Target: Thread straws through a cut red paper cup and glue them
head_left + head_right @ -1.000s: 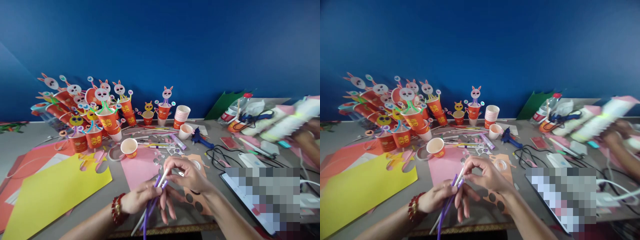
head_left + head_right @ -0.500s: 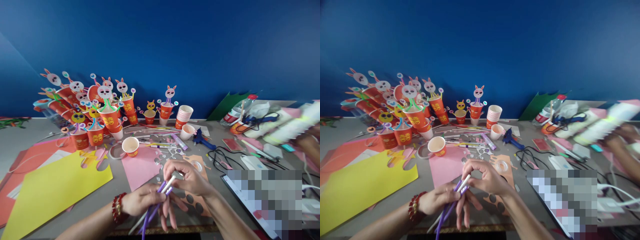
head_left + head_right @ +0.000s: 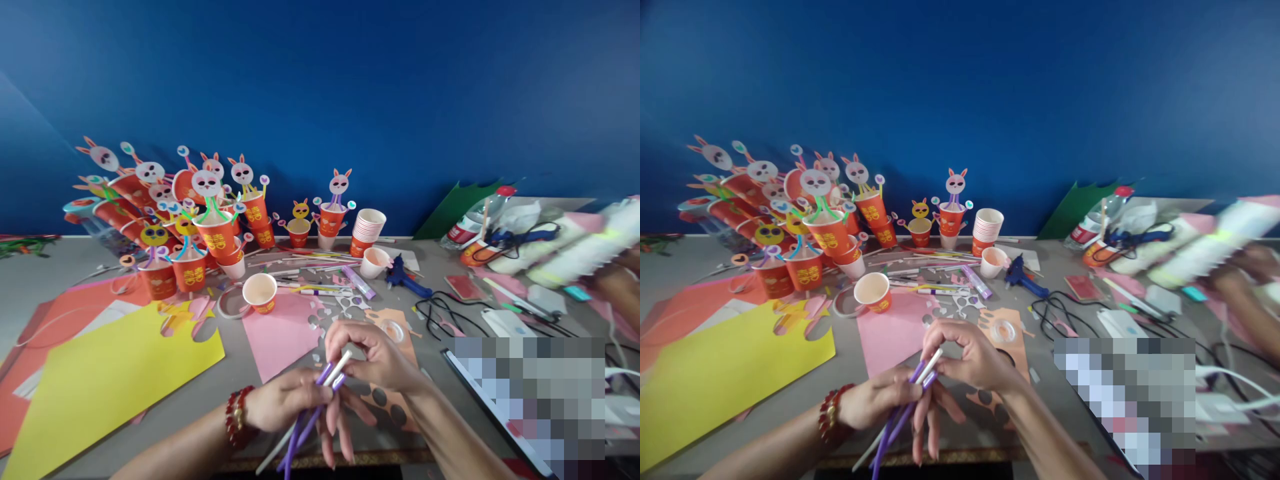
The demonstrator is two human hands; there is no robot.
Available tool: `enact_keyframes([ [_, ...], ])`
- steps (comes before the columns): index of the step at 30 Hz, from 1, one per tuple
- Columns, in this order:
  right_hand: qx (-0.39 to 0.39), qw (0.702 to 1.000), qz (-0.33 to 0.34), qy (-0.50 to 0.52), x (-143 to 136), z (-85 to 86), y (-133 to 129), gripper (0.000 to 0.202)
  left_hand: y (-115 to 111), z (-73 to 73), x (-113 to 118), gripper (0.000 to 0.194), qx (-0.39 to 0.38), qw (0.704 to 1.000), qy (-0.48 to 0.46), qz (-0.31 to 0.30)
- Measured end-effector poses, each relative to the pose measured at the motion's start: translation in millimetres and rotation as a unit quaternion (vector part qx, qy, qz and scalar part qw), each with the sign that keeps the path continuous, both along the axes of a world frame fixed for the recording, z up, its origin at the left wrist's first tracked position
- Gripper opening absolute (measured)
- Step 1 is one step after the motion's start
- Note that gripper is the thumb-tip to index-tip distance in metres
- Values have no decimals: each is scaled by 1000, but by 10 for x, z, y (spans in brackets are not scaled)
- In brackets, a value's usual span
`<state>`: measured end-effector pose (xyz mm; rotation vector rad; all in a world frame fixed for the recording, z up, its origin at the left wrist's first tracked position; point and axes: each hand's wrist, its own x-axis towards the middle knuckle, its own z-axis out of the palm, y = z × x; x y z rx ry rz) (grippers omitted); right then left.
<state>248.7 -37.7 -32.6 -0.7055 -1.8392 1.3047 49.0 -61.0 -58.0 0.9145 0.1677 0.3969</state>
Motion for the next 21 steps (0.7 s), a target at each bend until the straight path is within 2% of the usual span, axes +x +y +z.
enact_keyframes([
  [8, -3, 1000, 2, 10, -20, 17, -6, 3, -10, -19, 1, 44, -13, 1000, 3, -9],
  [13, -63, 998, -21, 11, -34, -18, -10, 9, -11, -23, 9, 46, -6, 1000, 5, -25],
  [18, -118, 987, -97, 43, -46, -92, -77, 26, -29, -98, 4, 46, 19, 998, 7, 57],
  [21, -152, 984, -58, 71, -77, -95, -191, 34, -37, -120, -7, 46, 42, 993, 28, 103],
])
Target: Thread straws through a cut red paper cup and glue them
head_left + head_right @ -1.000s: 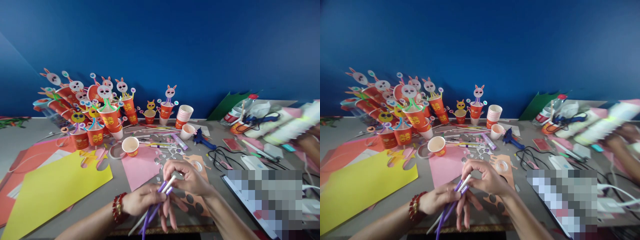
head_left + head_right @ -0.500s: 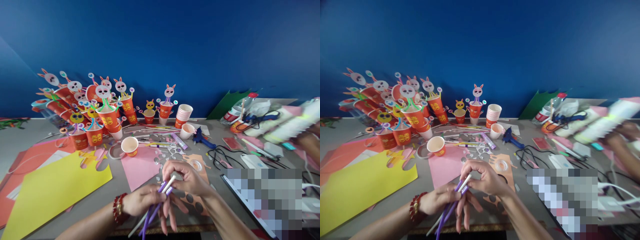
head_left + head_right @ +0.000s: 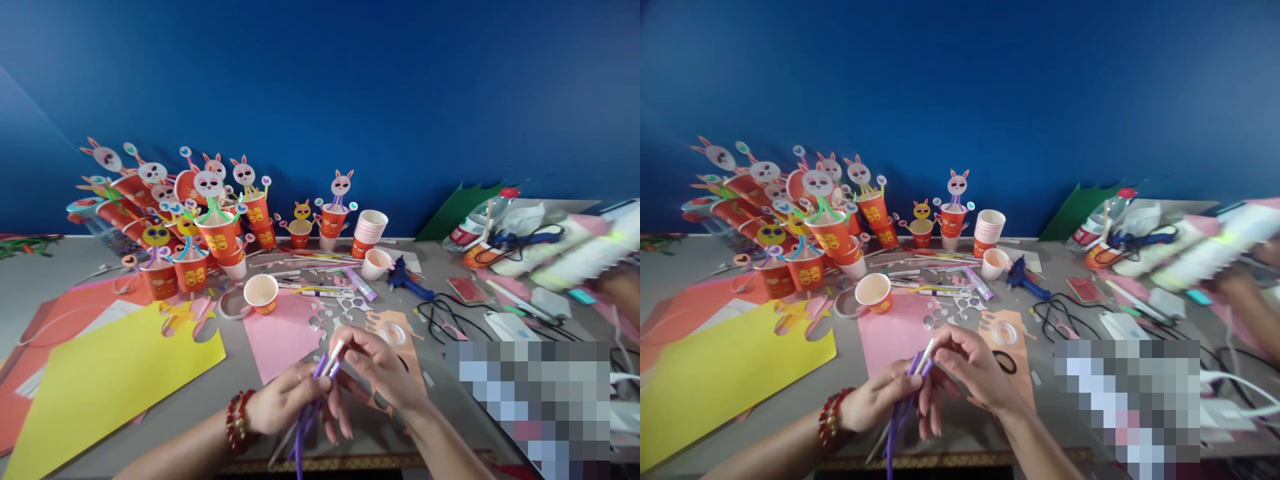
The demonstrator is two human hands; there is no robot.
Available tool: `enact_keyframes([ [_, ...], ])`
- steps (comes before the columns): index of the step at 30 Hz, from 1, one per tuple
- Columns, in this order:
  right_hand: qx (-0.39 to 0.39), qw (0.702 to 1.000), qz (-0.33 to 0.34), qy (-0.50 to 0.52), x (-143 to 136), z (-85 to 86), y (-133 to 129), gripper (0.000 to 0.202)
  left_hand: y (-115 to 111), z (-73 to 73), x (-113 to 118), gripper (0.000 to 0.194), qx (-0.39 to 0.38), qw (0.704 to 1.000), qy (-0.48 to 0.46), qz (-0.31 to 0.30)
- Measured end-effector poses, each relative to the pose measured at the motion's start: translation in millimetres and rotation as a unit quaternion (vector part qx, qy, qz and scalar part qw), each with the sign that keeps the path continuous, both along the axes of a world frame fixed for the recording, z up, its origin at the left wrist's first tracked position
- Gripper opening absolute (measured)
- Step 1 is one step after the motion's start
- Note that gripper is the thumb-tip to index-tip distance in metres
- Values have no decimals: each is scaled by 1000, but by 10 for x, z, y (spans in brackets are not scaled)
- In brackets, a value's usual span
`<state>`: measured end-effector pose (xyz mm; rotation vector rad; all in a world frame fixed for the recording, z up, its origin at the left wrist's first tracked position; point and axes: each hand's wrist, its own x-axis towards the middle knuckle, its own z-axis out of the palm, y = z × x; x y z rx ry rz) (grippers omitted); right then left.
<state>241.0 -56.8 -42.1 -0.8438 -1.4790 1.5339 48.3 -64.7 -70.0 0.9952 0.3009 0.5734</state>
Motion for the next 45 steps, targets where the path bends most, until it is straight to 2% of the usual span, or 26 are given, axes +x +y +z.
enact_keyframes([
  [3, -3, 1000, 19, 1, -49, 43, -110, 31, -7, 42, 0, 45, 27, 999, 29, 32],
  [6, 40, 998, -31, -35, -92, 96, -162, 23, -21, 85, 13, 46, 32, 997, 51, 42],
  [10, 77, 989, -91, -83, -123, 111, -160, 23, -40, 73, 26, 48, 20, 997, 63, 42],
  [17, 125, 980, -96, -121, -127, 141, -125, 22, -43, 62, 33, 48, 17, 996, 70, 62],
  [19, 113, 983, -85, -118, -131, 146, -128, 19, -38, 70, 35, 46, 20, 995, 65, 67],
  [23, 20, 996, -40, -72, -166, 117, -138, 18, -38, 76, 27, 49, 40, 994, 66, 74],
  [28, 85, 986, -103, -101, -229, 107, -115, 24, -51, 89, 16, 47, 48, 992, 87, 75],
  [32, 85, 987, -98, -96, -239, 114, -93, 24, -44, 88, 20, 45, 33, 993, 85, 75],
  [37, 98, 986, -93, -98, -228, 88, -85, 19, -37, 76, 14, 53, 48, 992, 87, 75],
  [40, 50, 994, -71, -60, -234, 59, -86, 20, -44, 87, 15, 52, 39, 993, 85, 72],
  [45, -82, 996, 18, 39, -231, 20, -61, 20, -47, 82, 19, 48, 21, 996, 72, 56],
])
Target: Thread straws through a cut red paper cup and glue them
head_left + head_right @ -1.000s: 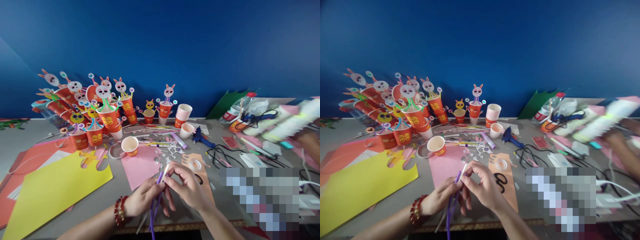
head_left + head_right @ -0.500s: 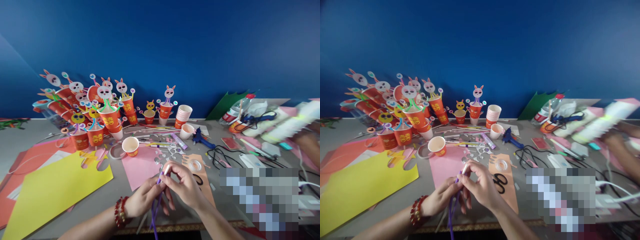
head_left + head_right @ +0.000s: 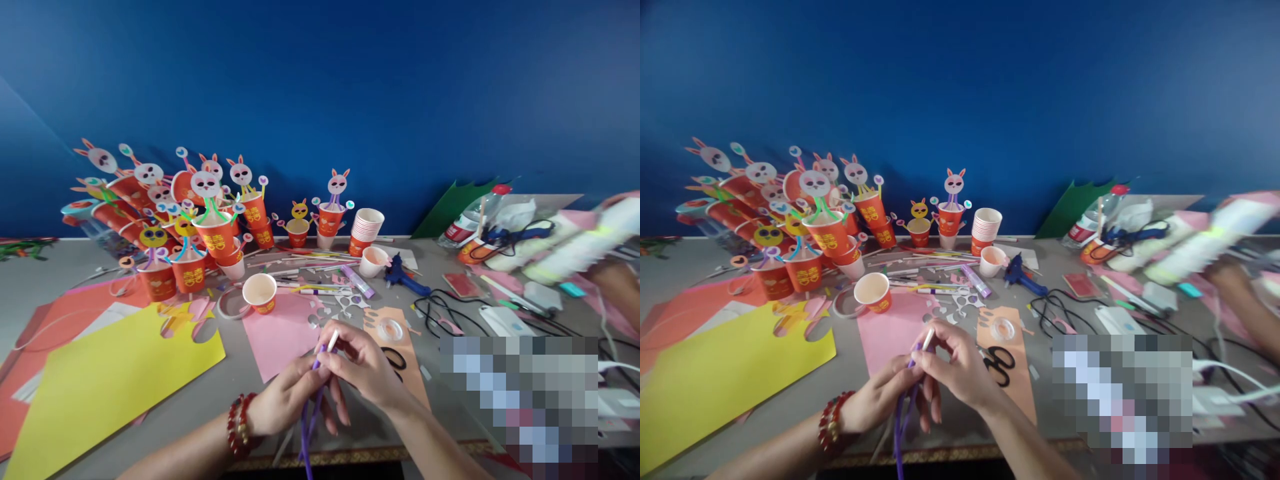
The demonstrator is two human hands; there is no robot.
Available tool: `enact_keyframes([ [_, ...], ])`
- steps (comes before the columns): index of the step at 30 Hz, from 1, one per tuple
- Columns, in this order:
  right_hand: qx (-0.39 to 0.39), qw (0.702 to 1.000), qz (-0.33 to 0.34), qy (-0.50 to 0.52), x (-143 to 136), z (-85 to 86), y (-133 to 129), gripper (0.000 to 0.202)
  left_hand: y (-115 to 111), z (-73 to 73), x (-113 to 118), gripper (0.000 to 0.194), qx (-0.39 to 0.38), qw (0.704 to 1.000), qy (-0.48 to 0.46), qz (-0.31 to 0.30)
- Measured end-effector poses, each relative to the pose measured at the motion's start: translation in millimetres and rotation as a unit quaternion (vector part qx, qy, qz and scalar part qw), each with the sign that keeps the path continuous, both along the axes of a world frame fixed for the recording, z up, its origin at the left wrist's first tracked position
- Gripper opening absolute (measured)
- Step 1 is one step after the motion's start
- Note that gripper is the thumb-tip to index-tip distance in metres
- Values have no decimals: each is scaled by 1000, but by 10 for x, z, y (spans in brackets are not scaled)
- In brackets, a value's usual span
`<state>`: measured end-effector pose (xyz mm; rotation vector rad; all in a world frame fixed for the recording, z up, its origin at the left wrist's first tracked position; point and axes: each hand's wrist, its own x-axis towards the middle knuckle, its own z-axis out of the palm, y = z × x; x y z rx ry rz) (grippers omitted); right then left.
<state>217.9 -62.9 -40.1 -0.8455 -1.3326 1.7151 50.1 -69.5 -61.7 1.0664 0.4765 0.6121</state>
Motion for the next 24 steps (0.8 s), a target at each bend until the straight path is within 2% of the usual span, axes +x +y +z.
enact_keyframes([
  [2, -17, 1000, 21, 1, 16, 2, 30, 20, 2, -33, -7, 48, -8, 1000, -6, -17],
  [7, -28, 999, 17, -39, 38, 47, 99, 16, 14, -127, -27, 46, -35, 998, -26, -44],
  [10, -53, 998, 32, -34, 28, 66, 110, 15, 20, -137, -27, 46, -40, 997, -29, -57],
  [13, -45, 998, 39, -29, 22, 50, 111, 18, 25, -128, -8, 46, -37, 996, -39, -64],
  [16, -40, 999, 26, -10, 31, 8, 118, 22, 38, -112, 22, 48, -52, 995, -66, -53],
  [19, -35, 999, 13, 11, 50, -30, 135, 26, 50, -96, 34, 48, -65, 995, -79, -12],
  [24, -5, 1000, 3, -14, 64, -61, 182, 28, 61, -95, -2, 47, -57, 998, -19, 23],
])
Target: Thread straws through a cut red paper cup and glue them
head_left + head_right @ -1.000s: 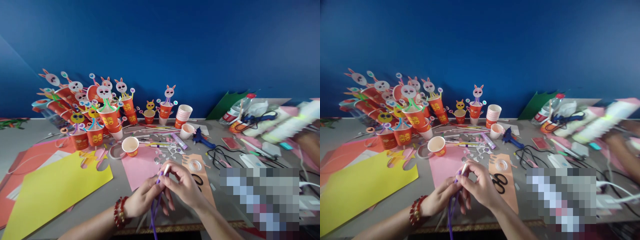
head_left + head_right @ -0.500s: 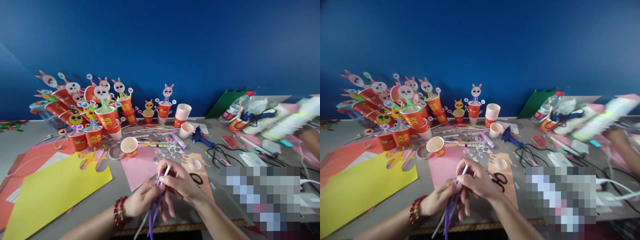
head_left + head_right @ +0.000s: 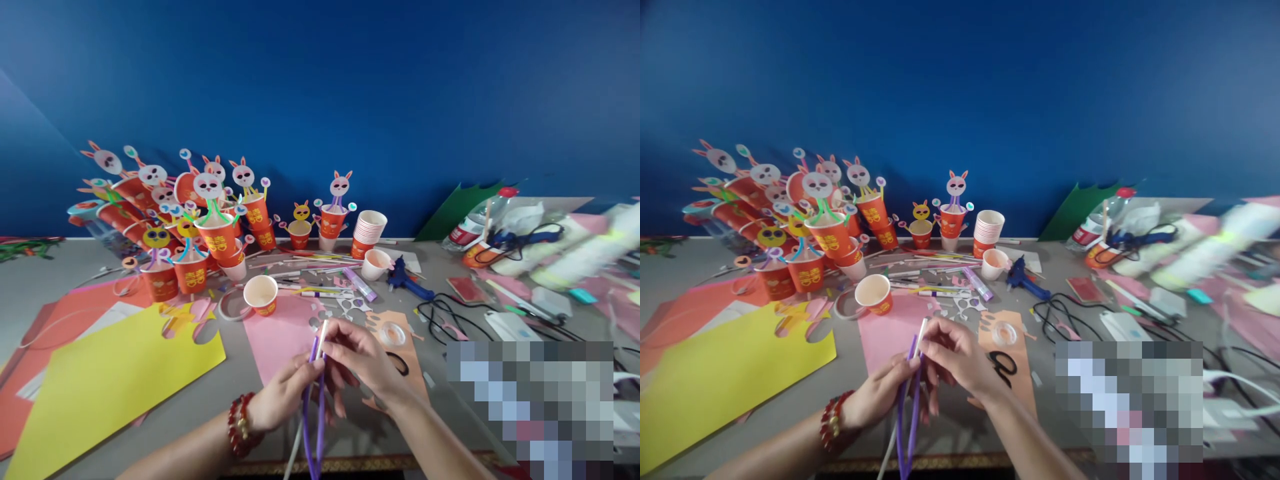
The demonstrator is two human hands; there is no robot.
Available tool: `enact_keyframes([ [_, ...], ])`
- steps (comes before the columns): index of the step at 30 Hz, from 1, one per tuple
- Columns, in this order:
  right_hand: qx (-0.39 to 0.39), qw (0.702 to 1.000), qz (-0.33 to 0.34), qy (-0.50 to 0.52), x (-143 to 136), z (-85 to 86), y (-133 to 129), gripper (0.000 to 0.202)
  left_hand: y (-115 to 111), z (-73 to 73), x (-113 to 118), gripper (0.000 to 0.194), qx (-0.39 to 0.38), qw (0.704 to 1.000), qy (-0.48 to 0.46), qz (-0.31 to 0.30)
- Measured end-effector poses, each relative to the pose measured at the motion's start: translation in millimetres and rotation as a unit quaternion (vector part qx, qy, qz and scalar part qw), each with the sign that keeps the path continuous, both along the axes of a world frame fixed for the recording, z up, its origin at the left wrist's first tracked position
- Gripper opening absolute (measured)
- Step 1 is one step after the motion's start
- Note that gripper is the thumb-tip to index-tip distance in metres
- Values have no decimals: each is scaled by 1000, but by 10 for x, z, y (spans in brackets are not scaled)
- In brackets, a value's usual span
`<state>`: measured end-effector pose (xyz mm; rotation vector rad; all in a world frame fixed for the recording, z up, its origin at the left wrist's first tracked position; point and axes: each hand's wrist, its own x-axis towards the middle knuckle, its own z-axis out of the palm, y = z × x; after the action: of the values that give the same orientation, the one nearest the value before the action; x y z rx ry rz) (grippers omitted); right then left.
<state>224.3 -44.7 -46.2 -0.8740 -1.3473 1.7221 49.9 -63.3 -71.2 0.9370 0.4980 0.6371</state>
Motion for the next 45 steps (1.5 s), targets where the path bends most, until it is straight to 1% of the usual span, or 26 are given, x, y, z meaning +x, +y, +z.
enact_keyframes([
  [2, 8, 1000, -5, -5, -2, -13, 26, 28, 12, 3, -10, 46, 13, 1000, 21, 7],
  [5, 13, 1000, -2, 0, -3, -40, 67, 28, 38, 15, -6, 41, 27, 999, 23, 26],
  [8, 24, 1000, 0, 7, 6, -78, 104, 27, 64, 20, 0, 37, 11, 998, 22, 59],
  [10, 41, 999, -11, 3, 15, -106, 125, 25, 83, 12, -8, 34, 12, 995, 40, 91],
  [12, 70, 997, -32, -15, 20, -141, 143, 24, 107, -6, -26, 32, 40, 988, 66, 133],
  [14, 94, 994, -47, -38, 20, -188, 154, 24, 135, -33, -50, 33, 85, 977, 94, 173],
  [16, 96, 993, -46, -51, 13, -249, 157, 25, 160, -60, -72, 35, 117, 968, 113, 194],
  [19, 70, 996, -26, -49, 2, -341, 146, 27, 177, -75, -94, 36, 117, 969, 124, 179],
  [22, 37, 999, -1, -33, 1, -387, 134, 28, 176, -55, -99, 37, 129, 968, 149, 153],
  [25, 24, 1000, 8, -18, 6, -379, 138, 29, 177, -39, -93, 37, 156, 961, 168, 153],
  [28, 14, 1000, 9, -13, 8, -361, 152, 32, 193, -60, -84, 36, 174, 958, 169, 156],
  [34, -24, 1000, 12, -9, 5, -367, 152, 38, 210, -145, -78, 36, 143, 967, 146, 155],
  [36, -33, 999, 11, -21, 4, -364, 144, 39, 198, -171, -85, 36, 151, 964, 153, 155],
  [40, -47, 999, 6, -18, -4, -330, 137, 40, 184, -217, -103, 37, 175, 955, 163, 175],
  [42, -43, 999, -3, -8, -8, -310, 140, 41, 194, -222, -103, 38, 156, 963, 147, 166],
  [45, -38, 999, -14, -3, -5, -301, 148, 40, 219, -194, -95, 37, 96, 979, 116, 138],
])
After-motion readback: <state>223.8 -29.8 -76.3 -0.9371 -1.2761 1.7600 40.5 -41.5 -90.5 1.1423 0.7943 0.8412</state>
